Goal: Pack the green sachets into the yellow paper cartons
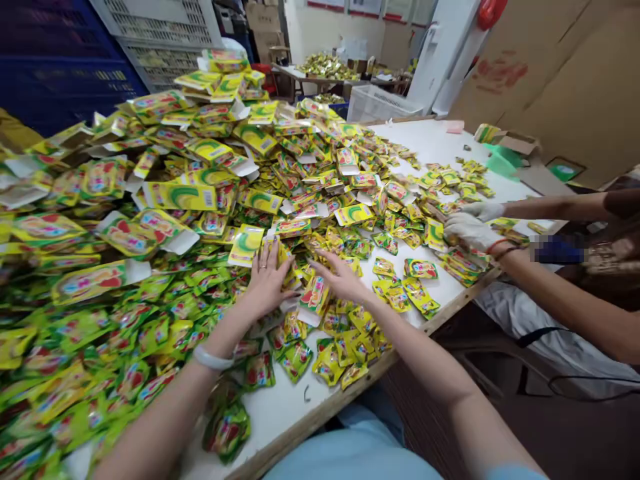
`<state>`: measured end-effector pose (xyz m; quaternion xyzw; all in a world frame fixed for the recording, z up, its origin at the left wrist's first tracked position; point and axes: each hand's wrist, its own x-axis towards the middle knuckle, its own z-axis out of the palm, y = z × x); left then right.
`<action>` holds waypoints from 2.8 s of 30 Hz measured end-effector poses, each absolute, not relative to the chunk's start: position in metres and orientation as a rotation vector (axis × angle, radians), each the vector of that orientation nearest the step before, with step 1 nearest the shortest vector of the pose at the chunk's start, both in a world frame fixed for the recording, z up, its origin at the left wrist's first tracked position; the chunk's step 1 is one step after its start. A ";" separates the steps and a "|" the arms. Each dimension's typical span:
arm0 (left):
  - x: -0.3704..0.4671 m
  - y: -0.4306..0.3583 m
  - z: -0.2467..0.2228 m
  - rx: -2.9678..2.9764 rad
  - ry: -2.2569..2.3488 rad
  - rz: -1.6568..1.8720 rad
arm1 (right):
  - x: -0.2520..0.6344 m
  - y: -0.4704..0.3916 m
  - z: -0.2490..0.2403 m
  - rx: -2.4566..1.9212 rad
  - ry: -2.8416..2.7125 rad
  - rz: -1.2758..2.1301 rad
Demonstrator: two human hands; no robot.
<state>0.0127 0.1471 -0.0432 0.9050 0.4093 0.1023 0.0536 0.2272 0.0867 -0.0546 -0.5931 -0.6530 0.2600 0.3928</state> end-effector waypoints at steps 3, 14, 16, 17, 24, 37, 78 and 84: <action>-0.004 0.121 -0.027 2.777 1.215 0.356 | 0.278 0.045 -0.048 -1.535 -1.500 0.617; 0.036 0.075 -0.048 2.887 1.185 0.437 | 0.264 0.000 -0.078 -1.994 -1.921 0.131; 0.028 0.073 -0.043 2.899 1.253 0.517 | 0.266 0.007 -0.082 -1.975 -1.882 0.169; 0.024 0.068 -0.040 2.895 1.231 0.559 | 0.269 0.009 -0.083 -1.918 -1.856 0.213; 0.062 0.029 -0.058 2.699 0.883 0.301 | 0.284 -0.007 -0.067 -1.533 -1.051 0.479; 0.065 0.057 -0.059 2.352 0.946 0.411 | 0.302 -0.043 -0.074 -1.305 -0.738 1.105; 0.009 0.003 -0.037 1.848 0.805 0.509 | 0.219 -0.042 -0.048 -1.136 -1.258 1.489; -0.006 0.061 -0.020 2.236 1.101 0.655 | 0.237 -0.053 -0.068 -1.349 -1.170 1.262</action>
